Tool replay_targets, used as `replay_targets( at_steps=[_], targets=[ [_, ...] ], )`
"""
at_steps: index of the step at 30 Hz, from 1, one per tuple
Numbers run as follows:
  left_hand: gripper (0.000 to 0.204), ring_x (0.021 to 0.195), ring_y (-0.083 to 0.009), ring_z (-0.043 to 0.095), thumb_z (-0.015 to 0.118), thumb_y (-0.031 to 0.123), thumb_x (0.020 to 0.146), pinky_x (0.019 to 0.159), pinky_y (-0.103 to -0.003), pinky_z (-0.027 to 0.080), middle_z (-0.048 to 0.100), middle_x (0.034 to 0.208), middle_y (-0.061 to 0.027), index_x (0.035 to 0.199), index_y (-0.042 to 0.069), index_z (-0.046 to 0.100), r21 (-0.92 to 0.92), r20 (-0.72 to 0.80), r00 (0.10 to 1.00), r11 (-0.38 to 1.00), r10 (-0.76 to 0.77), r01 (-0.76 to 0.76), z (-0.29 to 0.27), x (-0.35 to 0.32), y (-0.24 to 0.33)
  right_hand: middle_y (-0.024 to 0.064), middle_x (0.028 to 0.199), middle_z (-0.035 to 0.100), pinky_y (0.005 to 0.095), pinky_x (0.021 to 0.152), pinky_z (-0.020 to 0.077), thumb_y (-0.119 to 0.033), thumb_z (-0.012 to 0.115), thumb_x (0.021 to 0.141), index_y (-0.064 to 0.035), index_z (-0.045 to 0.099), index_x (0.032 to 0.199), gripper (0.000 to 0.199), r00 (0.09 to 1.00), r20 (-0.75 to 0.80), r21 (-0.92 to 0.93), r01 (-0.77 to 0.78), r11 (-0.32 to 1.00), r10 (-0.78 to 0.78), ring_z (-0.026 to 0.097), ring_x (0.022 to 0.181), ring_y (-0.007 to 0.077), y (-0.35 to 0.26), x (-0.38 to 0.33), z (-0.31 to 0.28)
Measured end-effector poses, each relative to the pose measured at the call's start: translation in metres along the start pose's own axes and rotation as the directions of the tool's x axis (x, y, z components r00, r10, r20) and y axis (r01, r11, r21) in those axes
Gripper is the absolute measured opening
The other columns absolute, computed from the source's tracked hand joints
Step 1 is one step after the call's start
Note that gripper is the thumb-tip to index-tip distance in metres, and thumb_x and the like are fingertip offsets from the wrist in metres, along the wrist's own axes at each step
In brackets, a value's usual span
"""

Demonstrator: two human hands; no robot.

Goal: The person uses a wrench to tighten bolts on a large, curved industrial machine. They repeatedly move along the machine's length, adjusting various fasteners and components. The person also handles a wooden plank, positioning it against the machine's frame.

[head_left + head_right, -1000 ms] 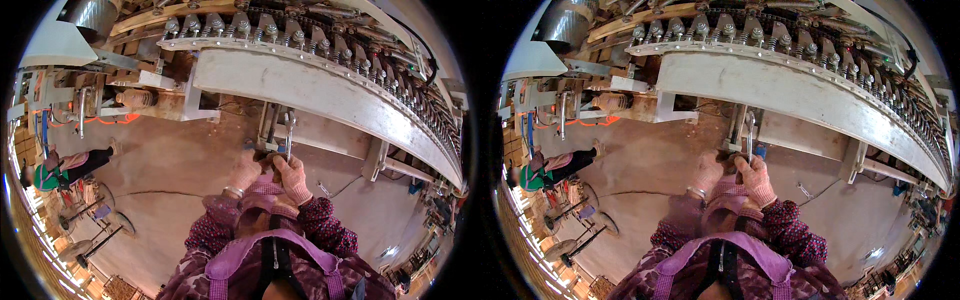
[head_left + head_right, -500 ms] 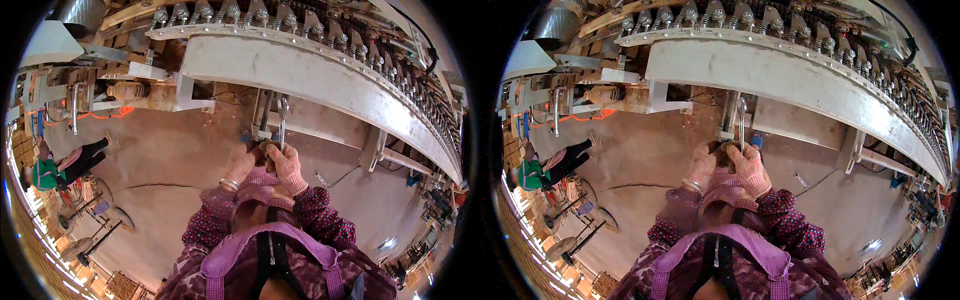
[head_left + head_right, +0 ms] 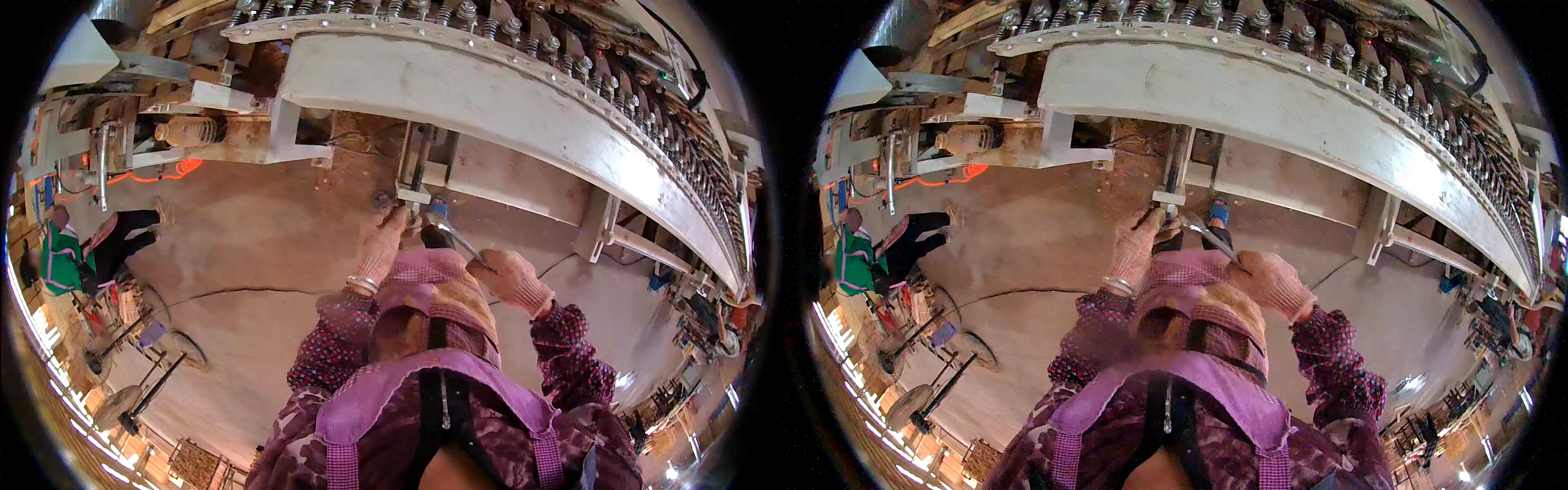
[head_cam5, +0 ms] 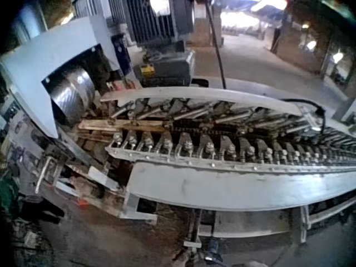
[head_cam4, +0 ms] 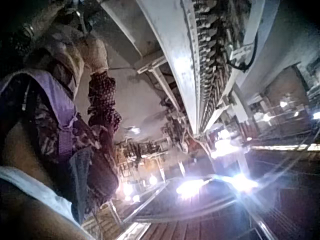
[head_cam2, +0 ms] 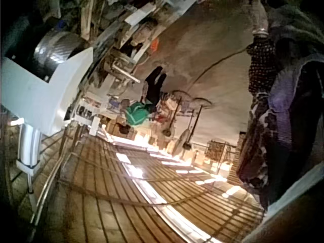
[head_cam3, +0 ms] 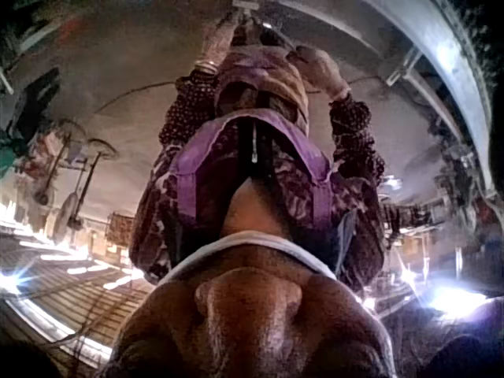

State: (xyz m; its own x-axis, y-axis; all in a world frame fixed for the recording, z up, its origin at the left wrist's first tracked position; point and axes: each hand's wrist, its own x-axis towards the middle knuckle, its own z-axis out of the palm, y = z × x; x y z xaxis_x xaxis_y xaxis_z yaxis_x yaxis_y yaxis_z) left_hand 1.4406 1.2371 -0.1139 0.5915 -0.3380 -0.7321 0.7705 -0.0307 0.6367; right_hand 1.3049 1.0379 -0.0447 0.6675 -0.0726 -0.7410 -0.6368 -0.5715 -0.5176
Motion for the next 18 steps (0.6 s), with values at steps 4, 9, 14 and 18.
replay_targets(
  at_steps=[4,9,14,18],
  targets=[
    [0.02,0.085,-0.0142,0.065,0.062,0.012,0.093,0.074,-0.025,0.057,0.067,0.097,-0.0063,0.106,-0.003,0.066,0.058,-0.018,0.997,0.995,0.077,-0.076,-0.002,0.005,-0.004,0.0211,0.083,0.065,0.0449,0.068,0.049,-0.036,0.055,0.091,-0.0066,0.067,0.091,0.032,0.999,0.008,-0.124,0.033,0.992,-0.033,0.064,0.078,0.039,-0.005,0.021,0.002],
    [0.019,0.085,-0.014,0.064,0.062,0.011,0.093,0.078,-0.026,0.056,0.067,0.099,-0.0057,0.106,-0.003,0.066,0.008,-0.012,0.999,0.999,0.048,-0.048,-0.006,0.006,-0.001,0.0221,0.082,0.064,0.0506,0.068,0.0475,-0.041,0.059,0.088,-0.005,0.064,0.093,0.037,0.978,-0.056,-0.057,0.2,0.978,-0.203,0.062,0.08,0.0424,0.005,0.034,-0.001],
    [0.02,0.088,-0.0159,0.063,0.061,0.011,0.093,0.081,-0.029,0.055,0.065,0.099,-0.0061,0.105,-0.005,0.065,0.076,-0.087,0.984,0.986,0.154,-0.148,-0.005,0.0,-0.009,0.0222,0.085,0.065,0.0501,0.07,0.0486,-0.043,0.058,0.09,-0.0056,0.065,0.097,0.039,0.991,0.033,-0.122,0.135,0.983,-0.132,0.063,0.083,0.0422,0.022,0.067,-0.002],
    [0.027,0.09,-0.0146,0.063,0.065,0.022,0.089,0.079,-0.028,0.053,0.067,0.094,-0.004,0.102,-0.001,0.067,-0.011,0.126,0.992,1.0,0.011,-0.009,-0.015,0.019,0.004,0.022,0.087,0.066,0.0497,0.072,0.0496,-0.044,0.054,0.092,-0.0056,0.067,0.099,0.041,0.984,-0.063,-0.102,0.162,0.981,-0.169,0.063,0.085,0.0424,0.057,0.094,0.029]
  ],
)
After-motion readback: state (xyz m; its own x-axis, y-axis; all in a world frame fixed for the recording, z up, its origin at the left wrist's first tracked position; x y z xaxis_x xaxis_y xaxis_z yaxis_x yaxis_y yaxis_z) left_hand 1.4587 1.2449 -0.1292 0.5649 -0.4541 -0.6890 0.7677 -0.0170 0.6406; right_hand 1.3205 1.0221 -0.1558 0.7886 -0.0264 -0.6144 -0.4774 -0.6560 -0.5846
